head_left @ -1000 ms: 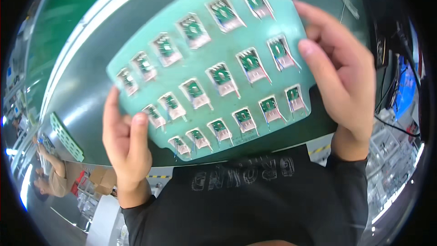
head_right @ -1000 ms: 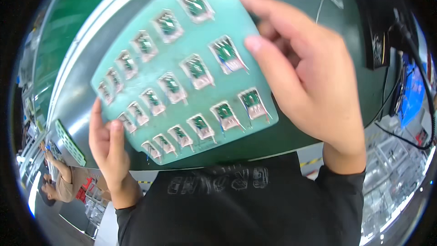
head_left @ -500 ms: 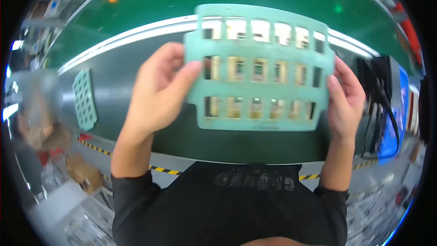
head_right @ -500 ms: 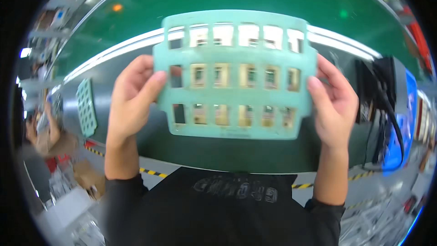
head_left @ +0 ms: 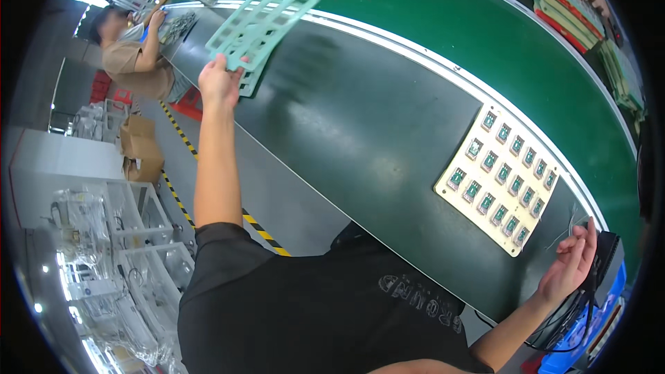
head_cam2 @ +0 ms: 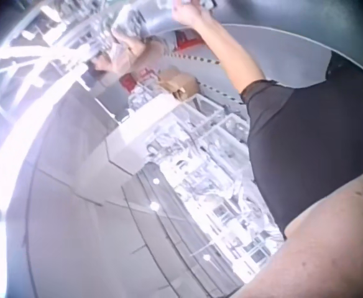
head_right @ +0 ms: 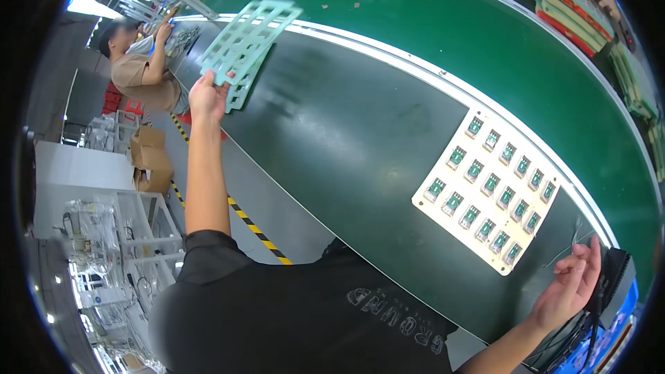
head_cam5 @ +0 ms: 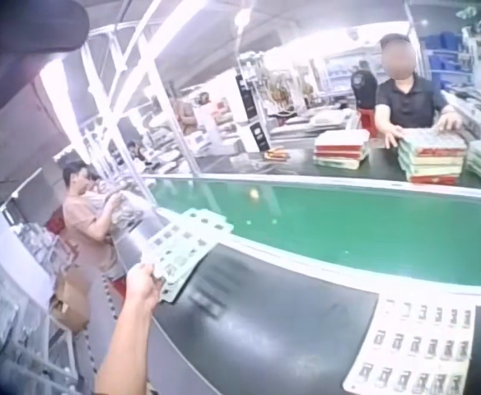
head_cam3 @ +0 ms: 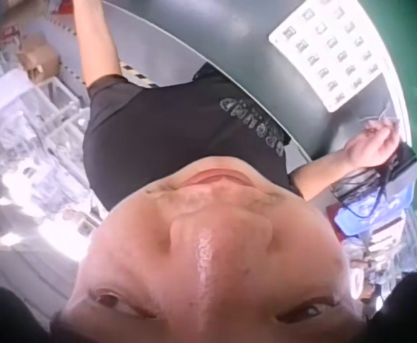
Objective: Soldering small components onto electronic circuit boards at a factory workstation.
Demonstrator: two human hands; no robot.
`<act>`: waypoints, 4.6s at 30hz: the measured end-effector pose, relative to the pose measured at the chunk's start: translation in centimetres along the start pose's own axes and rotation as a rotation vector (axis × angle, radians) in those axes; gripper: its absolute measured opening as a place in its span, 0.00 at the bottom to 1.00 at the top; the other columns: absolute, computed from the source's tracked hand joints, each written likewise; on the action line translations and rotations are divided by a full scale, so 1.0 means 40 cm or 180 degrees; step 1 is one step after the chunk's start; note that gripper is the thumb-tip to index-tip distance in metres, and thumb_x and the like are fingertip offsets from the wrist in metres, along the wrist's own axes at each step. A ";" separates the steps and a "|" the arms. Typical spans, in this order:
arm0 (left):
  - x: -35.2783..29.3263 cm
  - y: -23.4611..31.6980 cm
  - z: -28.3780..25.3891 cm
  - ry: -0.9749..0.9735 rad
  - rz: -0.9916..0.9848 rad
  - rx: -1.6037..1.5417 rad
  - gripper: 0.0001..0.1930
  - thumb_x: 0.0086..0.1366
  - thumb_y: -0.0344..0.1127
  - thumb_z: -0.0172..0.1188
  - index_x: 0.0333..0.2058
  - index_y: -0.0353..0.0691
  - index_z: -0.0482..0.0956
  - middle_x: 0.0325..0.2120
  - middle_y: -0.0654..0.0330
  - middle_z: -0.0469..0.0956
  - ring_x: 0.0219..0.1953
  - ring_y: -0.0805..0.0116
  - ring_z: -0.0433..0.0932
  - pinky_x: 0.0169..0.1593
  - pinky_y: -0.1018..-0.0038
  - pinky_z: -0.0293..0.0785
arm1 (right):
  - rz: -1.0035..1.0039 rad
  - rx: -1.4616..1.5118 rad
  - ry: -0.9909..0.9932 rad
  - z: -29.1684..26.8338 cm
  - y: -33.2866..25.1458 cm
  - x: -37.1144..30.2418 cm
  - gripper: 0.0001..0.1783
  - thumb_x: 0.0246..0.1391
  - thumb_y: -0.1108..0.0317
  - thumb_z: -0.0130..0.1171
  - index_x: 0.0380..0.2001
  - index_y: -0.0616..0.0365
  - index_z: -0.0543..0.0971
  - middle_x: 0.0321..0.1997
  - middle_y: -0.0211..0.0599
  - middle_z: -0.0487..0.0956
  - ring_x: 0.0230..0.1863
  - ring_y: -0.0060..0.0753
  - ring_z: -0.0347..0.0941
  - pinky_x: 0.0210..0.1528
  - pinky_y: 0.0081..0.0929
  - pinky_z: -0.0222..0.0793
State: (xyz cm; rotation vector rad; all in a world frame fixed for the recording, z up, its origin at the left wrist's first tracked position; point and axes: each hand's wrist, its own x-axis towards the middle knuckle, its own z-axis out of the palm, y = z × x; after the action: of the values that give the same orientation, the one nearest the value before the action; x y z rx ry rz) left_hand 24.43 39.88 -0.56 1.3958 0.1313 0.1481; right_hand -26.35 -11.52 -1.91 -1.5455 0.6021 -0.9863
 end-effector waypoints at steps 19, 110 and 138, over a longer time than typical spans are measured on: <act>0.025 -0.046 -0.034 -0.0764 0.1148 0.5236 0.41 0.58 0.68 0.65 0.60 0.41 0.76 0.62 0.42 0.71 0.63 0.44 0.71 0.64 0.56 0.68 | -0.0291 -0.1047 -0.0262 0.034 0.004 -0.041 0.13 0.67 0.76 0.56 0.51 0.69 0.80 0.44 0.37 0.81 0.37 0.18 0.72 0.37 0.16 0.69; 0.059 -0.129 0.586 -0.1930 0.0695 0.3901 0.29 0.73 0.55 0.54 0.50 0.30 0.83 0.39 0.55 0.84 0.40 0.67 0.80 0.48 0.69 0.73 | -0.0986 -0.1279 -0.1030 0.225 0.010 -0.044 0.17 0.51 0.76 0.67 0.47 0.61 0.81 0.39 0.40 0.81 0.39 0.38 0.77 0.41 0.31 0.73; -0.599 -0.032 0.566 -0.3759 -0.0483 0.2748 0.25 0.76 0.41 0.51 0.67 0.36 0.67 0.23 0.61 0.76 0.22 0.76 0.75 0.28 0.77 0.72 | 0.1203 -0.0957 -0.1176 0.145 -0.023 -0.023 0.24 0.66 0.73 0.54 0.65 0.61 0.73 0.25 0.25 0.78 0.20 0.10 0.66 0.20 0.15 0.59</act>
State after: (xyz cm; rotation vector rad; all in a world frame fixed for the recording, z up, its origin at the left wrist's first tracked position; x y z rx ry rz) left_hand 4.94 13.40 2.14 2.0940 -0.7628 -0.9628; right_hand -22.04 -7.47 -1.25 -1.7390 0.7645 -0.3220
